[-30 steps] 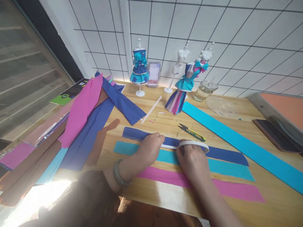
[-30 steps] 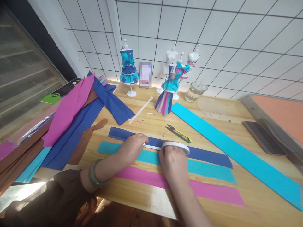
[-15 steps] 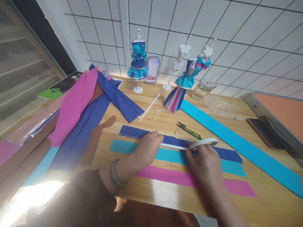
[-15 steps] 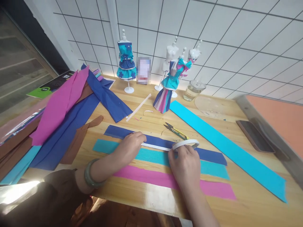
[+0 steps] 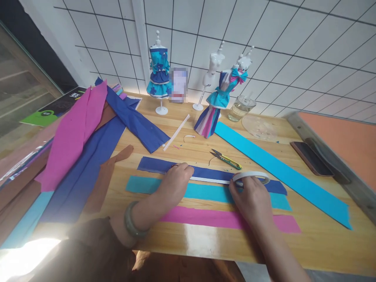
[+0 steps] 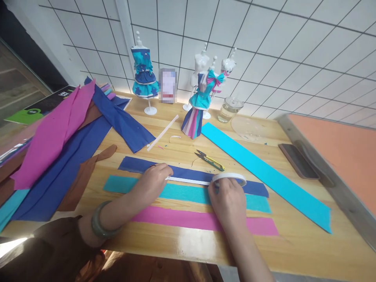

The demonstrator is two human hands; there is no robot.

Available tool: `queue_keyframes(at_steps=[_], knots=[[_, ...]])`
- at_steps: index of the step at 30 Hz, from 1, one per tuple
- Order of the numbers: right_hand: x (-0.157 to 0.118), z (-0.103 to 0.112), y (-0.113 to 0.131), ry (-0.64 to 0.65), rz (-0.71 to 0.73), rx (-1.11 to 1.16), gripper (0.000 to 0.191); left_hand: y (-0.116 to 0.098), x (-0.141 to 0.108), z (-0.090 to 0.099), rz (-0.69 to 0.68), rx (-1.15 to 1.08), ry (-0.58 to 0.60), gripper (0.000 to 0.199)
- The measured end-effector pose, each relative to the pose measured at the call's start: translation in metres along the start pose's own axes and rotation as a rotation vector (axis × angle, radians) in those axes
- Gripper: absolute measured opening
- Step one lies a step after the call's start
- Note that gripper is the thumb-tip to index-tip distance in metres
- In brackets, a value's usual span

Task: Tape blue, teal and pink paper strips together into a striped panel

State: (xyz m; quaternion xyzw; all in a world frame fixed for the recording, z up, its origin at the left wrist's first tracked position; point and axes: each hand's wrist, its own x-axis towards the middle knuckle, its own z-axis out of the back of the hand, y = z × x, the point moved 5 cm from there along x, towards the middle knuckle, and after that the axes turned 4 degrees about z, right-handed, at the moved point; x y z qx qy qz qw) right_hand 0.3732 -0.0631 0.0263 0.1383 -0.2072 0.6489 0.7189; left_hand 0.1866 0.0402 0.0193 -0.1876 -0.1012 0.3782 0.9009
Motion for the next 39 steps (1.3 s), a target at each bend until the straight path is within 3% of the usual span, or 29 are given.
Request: queue_keyframes(at_steps=[20, 27, 35, 39], knots=[[-0.005, -0.008, -0.003, 0.03, 0.008, -0.081, 0.012, -0.001, 0.001, -0.002, 0.001, 0.067, 0.02, 0.025], [-0.006, -0.01, -0.002, 0.041, 0.012, -0.104, 0.013, 0.0, 0.002, -0.001, 0.005, 0.017, 0.004, 0.026], [-0.006, -0.012, -0.002, 0.085, -0.006, -0.077, 0.007, 0.008, 0.003, 0.005, 0.055, -0.205, -0.074, 0.019], [-0.006, -0.011, -0.002, 0.07, -0.021, -0.058, 0.006, 0.011, 0.004, 0.01, 0.067, -0.189, -0.1, 0.016]])
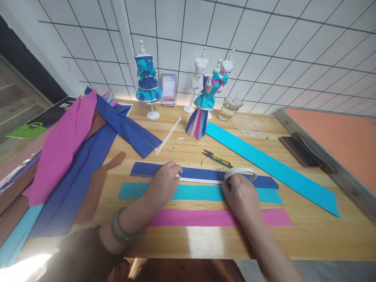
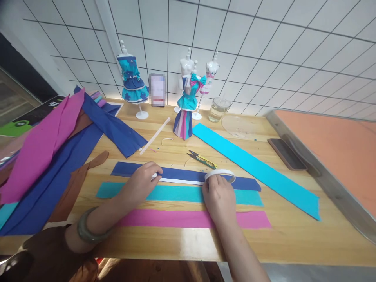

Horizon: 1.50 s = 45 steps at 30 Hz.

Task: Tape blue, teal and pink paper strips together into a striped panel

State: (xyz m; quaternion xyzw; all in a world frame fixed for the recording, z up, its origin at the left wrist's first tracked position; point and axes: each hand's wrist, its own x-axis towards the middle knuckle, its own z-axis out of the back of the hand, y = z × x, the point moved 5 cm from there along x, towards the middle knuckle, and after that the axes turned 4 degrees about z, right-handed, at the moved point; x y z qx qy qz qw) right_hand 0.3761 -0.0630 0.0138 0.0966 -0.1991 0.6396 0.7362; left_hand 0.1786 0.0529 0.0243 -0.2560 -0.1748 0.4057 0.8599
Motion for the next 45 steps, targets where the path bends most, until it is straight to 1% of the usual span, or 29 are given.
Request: queue_keyframes(at_steps=[2, 4, 6, 7, 11, 13, 16, 19, 23, 31, 34, 38, 45], knots=[[0.0, 0.0, 0.0, -0.007, -0.004, 0.004, 0.006, -0.003, 0.0, 0.004, -0.001, 0.106, 0.0, 0.015], [0.0, 0.0, 0.0, -0.005, -0.005, 0.012, 0.005, -0.011, 0.0, 0.006, -0.018, 0.278, 0.002, 0.015], [-0.001, -0.001, 0.0, -0.003, -0.005, 0.022, 0.005, -0.025, 0.0, 0.005, -0.079, 0.43, 0.026, 0.017], [-0.001, -0.001, -0.001, -0.005, -0.003, 0.027, 0.005, -0.034, -0.001, 0.001, -0.133, 0.468, 0.052, 0.018], [-0.002, -0.005, -0.004, -0.014, -0.002, 0.054, 0.006, -0.071, -0.003, -0.024, -0.372, 0.462, 0.177, 0.017], [-0.002, -0.007, -0.004, -0.008, -0.001, 0.064, 0.007, -0.084, -0.002, -0.039, -0.43, 0.473, 0.2, 0.015], [-0.001, -0.006, -0.003, 0.01, -0.006, 0.048, 0.009, -0.096, 0.001, -0.057, -0.472, 0.489, 0.191, 0.017], [0.0, -0.004, -0.002, 0.03, -0.015, 0.04, 0.01, -0.1, 0.004, -0.067, -0.477, 0.489, 0.185, 0.018], [0.0, -0.003, -0.004, 0.023, -0.012, 0.045, 0.009, -0.1, 0.007, -0.073, -0.466, 0.477, 0.188, 0.018], [-0.002, 0.001, -0.011, 0.01, -0.007, 0.045, 0.009, -0.098, 0.01, -0.074, -0.476, 0.444, 0.185, 0.021], [-0.002, 0.006, -0.014, -0.021, -0.055, 0.115, 0.007, -0.098, 0.01, -0.073, -0.473, 0.435, 0.182, 0.024], [-0.004, 0.006, -0.02, 0.0, -0.144, 0.207, 0.007, -0.098, 0.011, -0.071, -0.47, 0.437, 0.204, 0.026], [-0.007, 0.006, -0.022, 0.014, -0.187, 0.166, 0.008, -0.097, 0.013, -0.072, -0.489, 0.428, 0.184, 0.027]])
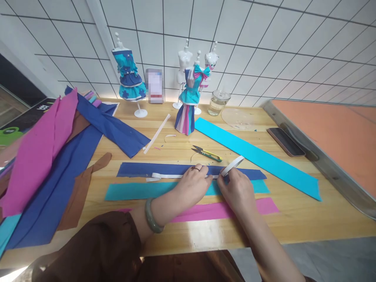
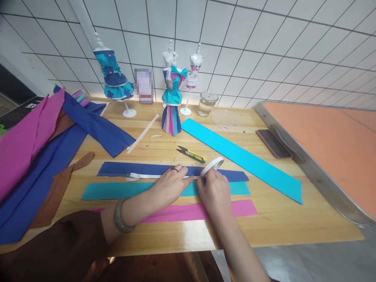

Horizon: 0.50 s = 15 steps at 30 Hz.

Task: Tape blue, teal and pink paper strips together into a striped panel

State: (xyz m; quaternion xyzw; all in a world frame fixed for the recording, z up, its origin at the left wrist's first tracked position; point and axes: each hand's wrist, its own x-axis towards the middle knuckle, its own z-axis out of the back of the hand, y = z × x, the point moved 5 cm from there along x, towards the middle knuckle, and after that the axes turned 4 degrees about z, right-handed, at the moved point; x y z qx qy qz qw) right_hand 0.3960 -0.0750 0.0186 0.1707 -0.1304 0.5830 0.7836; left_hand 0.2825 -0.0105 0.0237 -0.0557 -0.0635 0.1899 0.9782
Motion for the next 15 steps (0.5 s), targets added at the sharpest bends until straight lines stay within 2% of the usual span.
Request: queue_keyframes(at_steps=[10, 15], knots=[[0.0006, 0.0059, 0.0035, -0.08, 0.1, -0.159, 0.009, 0.001, 0.0016, -0.0001, 0.006, 0.001, -0.008, 0.028], [-0.0073, 0.0062, -0.005, -0.116, 0.07, -0.225, 0.013, 0.0009, 0.0021, 0.0026, -0.006, 0.02, 0.002, 0.029]])
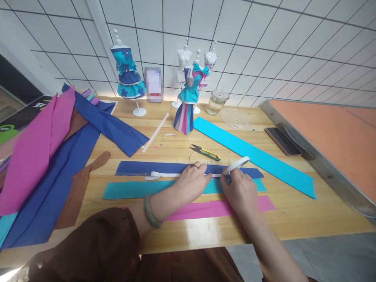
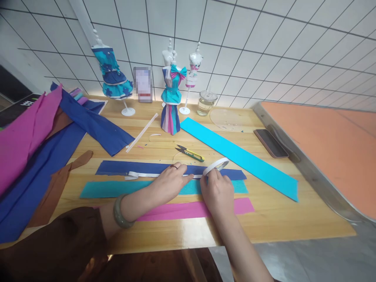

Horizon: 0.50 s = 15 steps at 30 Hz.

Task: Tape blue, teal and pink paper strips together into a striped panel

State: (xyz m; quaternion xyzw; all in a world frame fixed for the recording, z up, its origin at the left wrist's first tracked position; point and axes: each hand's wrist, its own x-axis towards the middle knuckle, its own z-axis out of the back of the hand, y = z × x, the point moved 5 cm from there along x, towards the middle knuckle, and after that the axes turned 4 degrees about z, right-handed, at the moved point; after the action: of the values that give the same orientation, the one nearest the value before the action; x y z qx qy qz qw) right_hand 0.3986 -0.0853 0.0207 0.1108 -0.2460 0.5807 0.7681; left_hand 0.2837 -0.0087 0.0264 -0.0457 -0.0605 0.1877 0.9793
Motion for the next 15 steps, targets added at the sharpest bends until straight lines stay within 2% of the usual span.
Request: queue_keyframes(at_steps=[8, 13, 15], knots=[[-0.006, -0.002, -0.005, -0.047, 0.023, -0.022, 0.012, 0.004, 0.009, -0.001, -0.003, -0.037, 0.009, 0.026], [-0.003, 0.005, 0.001, -0.065, 0.097, -0.013, 0.01, 0.011, 0.042, -0.006, 0.105, -0.126, -0.023, 0.017], [-0.002, 0.006, 0.001, -0.065, 0.112, 0.002, 0.01, 0.011, 0.056, -0.009, 0.132, -0.159, -0.013, 0.02]])
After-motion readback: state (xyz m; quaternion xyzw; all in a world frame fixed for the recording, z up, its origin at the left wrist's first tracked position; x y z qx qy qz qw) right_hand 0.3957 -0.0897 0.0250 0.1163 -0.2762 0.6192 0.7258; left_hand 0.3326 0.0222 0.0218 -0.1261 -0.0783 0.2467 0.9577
